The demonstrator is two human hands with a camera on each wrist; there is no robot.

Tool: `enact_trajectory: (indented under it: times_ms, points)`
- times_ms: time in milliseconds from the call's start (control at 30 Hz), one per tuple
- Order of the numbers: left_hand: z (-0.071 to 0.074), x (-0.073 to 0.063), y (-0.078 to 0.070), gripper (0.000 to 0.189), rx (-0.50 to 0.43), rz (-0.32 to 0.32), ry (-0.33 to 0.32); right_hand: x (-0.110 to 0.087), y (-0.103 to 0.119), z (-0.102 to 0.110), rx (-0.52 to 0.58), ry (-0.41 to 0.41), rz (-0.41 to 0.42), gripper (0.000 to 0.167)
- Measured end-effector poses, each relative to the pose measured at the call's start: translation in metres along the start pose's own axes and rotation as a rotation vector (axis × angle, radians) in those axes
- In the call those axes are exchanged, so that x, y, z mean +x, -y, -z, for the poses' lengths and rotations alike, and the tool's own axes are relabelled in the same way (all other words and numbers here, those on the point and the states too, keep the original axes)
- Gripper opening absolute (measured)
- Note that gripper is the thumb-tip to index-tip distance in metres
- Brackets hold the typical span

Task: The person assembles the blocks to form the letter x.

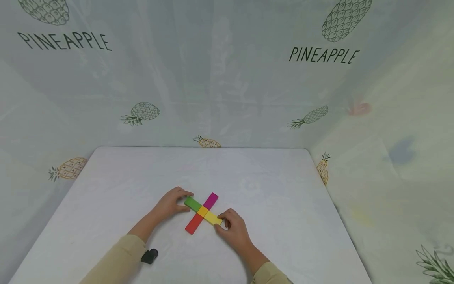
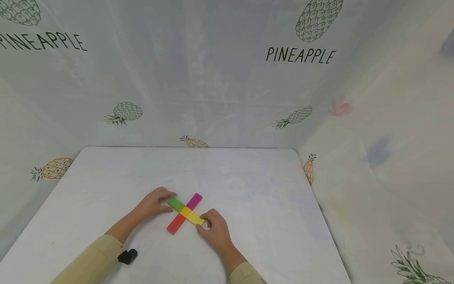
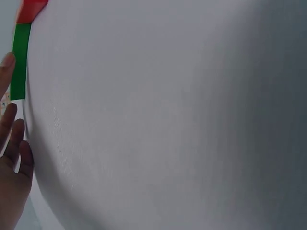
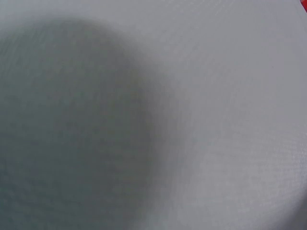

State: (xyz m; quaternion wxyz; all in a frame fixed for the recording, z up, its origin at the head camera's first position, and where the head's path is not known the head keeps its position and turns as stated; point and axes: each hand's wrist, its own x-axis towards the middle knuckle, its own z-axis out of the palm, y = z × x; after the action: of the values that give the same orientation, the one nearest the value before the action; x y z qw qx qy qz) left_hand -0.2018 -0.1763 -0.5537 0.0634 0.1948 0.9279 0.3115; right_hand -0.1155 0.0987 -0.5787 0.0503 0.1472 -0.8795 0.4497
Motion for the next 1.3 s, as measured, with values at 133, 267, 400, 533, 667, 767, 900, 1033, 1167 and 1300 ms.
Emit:
enact_trajectory:
  times_ms: [133, 267, 400, 533, 667, 767, 900, 1033, 1167, 1300]
  points:
    - [-0.002, -0.003, 0.001, 0.051, -0.073, 0.022, -0.024, 0.000, 0.001, -0.001, 0.008, -0.005, 0.012, 0.020]
    - [-0.004, -0.005, 0.005, 0.052, -0.133, 0.060, -0.041, 0.000, 0.002, -0.001, 0.013, -0.011, 0.006, 0.020]
    - [-0.004, -0.005, 0.007, 0.050, -0.201, 0.095, -0.059, 0.000, 0.003, -0.001, 0.015, -0.011, -0.004, 0.021]
    - [-0.003, -0.004, 0.009, 0.047, -0.228, 0.101, -0.059, 0.000, 0.003, -0.001, 0.011, -0.019, 0.000, 0.022]
    - [-0.003, -0.004, 0.012, 0.045, -0.228, 0.082, -0.049, -0.001, 0.003, 0.000, 0.011, -0.020, 0.004, 0.023]
    - [-0.003, -0.005, 0.014, 0.043, -0.229, 0.066, -0.045, -0.001, 0.003, 0.001, 0.010, -0.008, -0.004, 0.025]
    - [-0.003, -0.006, 0.018, 0.041, -0.231, 0.040, -0.045, -0.001, 0.004, 0.001, 0.006, -0.001, -0.014, 0.026]
    - [-0.003, -0.006, 0.019, 0.039, -0.244, 0.018, -0.044, -0.001, 0.004, 0.001, 0.002, -0.002, -0.012, 0.026]
    - [-0.002, -0.006, 0.017, 0.037, -0.256, 0.017, -0.042, 0.000, 0.003, 0.000, -0.003, 0.002, -0.020, 0.026]
    - [-0.001, -0.006, 0.016, 0.035, -0.253, 0.020, -0.047, 0.000, 0.003, 0.000, -0.007, 0.008, -0.026, 0.025]
